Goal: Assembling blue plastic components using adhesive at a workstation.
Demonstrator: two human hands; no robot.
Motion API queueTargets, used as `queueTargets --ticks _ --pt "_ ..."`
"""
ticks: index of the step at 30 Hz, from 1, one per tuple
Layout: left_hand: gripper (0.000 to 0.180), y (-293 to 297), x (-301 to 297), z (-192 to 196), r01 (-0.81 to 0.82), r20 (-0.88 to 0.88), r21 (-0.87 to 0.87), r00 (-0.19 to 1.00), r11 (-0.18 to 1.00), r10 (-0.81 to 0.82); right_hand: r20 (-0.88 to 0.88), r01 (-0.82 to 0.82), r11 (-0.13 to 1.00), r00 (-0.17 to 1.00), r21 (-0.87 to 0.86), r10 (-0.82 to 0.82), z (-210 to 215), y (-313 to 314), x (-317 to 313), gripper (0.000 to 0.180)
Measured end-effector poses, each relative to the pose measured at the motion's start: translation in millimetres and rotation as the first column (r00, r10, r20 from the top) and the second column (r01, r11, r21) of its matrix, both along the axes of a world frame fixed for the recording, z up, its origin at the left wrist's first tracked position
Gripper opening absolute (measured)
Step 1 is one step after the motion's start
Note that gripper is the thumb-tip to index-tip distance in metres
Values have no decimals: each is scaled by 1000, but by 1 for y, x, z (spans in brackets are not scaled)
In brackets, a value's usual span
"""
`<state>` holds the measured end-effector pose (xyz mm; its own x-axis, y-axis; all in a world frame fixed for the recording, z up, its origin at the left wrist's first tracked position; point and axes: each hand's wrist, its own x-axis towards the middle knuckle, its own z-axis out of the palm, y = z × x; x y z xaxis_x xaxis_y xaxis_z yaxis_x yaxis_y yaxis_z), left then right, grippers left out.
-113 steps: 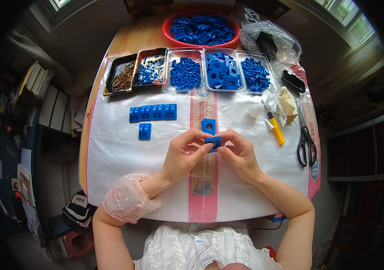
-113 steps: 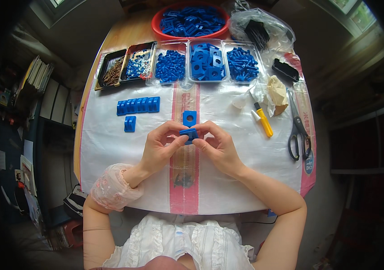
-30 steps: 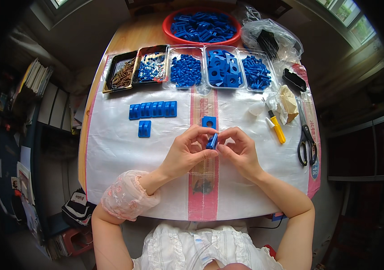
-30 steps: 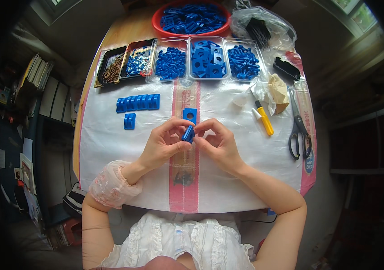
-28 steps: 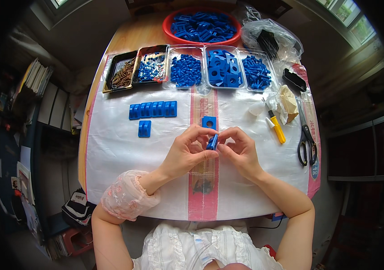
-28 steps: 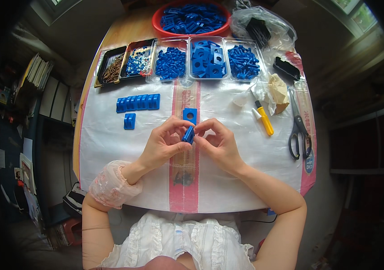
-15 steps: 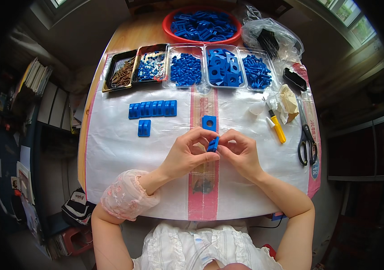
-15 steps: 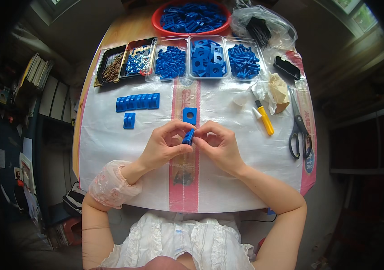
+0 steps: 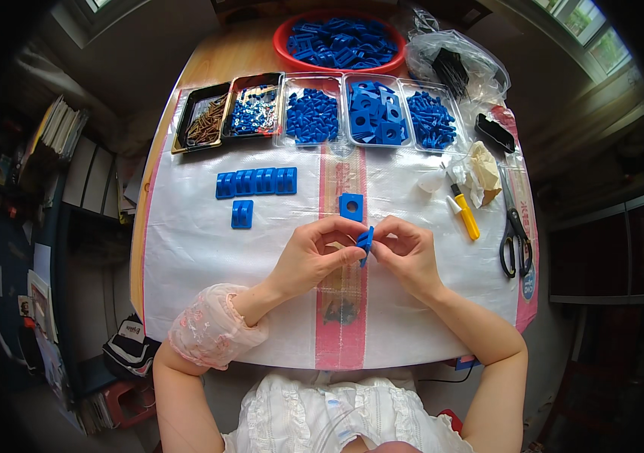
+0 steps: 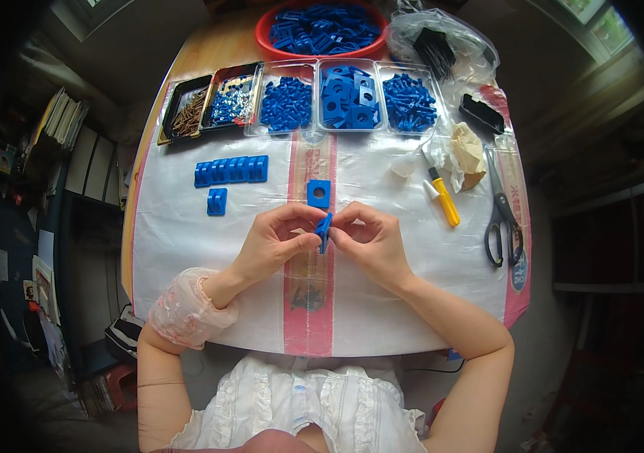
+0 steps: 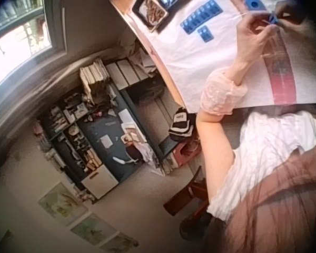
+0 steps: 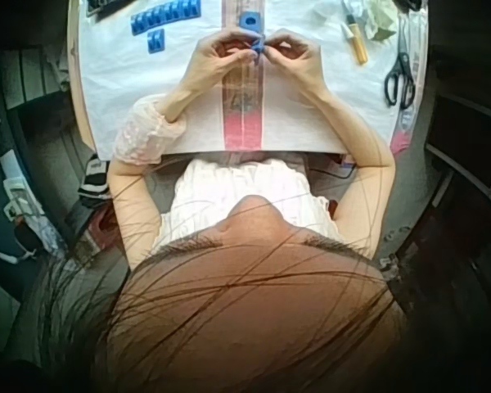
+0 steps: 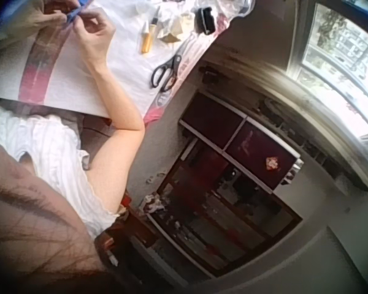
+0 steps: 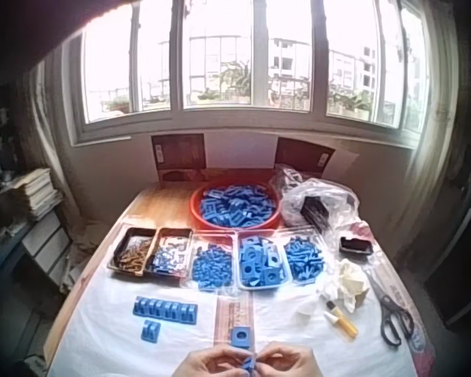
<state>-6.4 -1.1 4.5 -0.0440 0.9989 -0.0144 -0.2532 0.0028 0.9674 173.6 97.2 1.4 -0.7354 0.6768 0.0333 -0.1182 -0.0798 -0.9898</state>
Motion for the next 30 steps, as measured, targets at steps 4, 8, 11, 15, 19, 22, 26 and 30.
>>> queueTargets --ticks 4,8,11,15,19,22,26,30 --pt "28 0 0 -1 -2 -11 -5 1000 1000 2 3 6 1000 1000 -4 -6 1 -1 -1 9" --pt "28 0 0 -1 -2 3 -13 1000 1000 2 -6 11 1000 1000 8 -11 -1 0 -1 9" --pt "27 0 0 -1 5 2 -28 1000 1000 -5 -9 16 1000 1000 -5 -16 0 -1 -1 9" --pt "27 -1 0 -3 2 -17 -24 1000 1000 -2 -1 9 1000 1000 -8 -9 -1 -1 0 8" --pt "28 -1 0 -3 10 34 -32 999 999 -9 14 5 1000 1000 -27 -5 2 -1 1 8" --pt "28 1 1 -2 8 7 -9 1000 1000 -8 26 9 999 1000 -42 -7 4 0 2 8" --pt "29 0 -1 4 1 -65 18 998 1000 0 4 0 998 1000 -65 0 6 0 1 8" --pt "29 1 0 2 4 -13 19 1000 1000 -3 1 3 998 1000 -59 -3 7 0 0 7"
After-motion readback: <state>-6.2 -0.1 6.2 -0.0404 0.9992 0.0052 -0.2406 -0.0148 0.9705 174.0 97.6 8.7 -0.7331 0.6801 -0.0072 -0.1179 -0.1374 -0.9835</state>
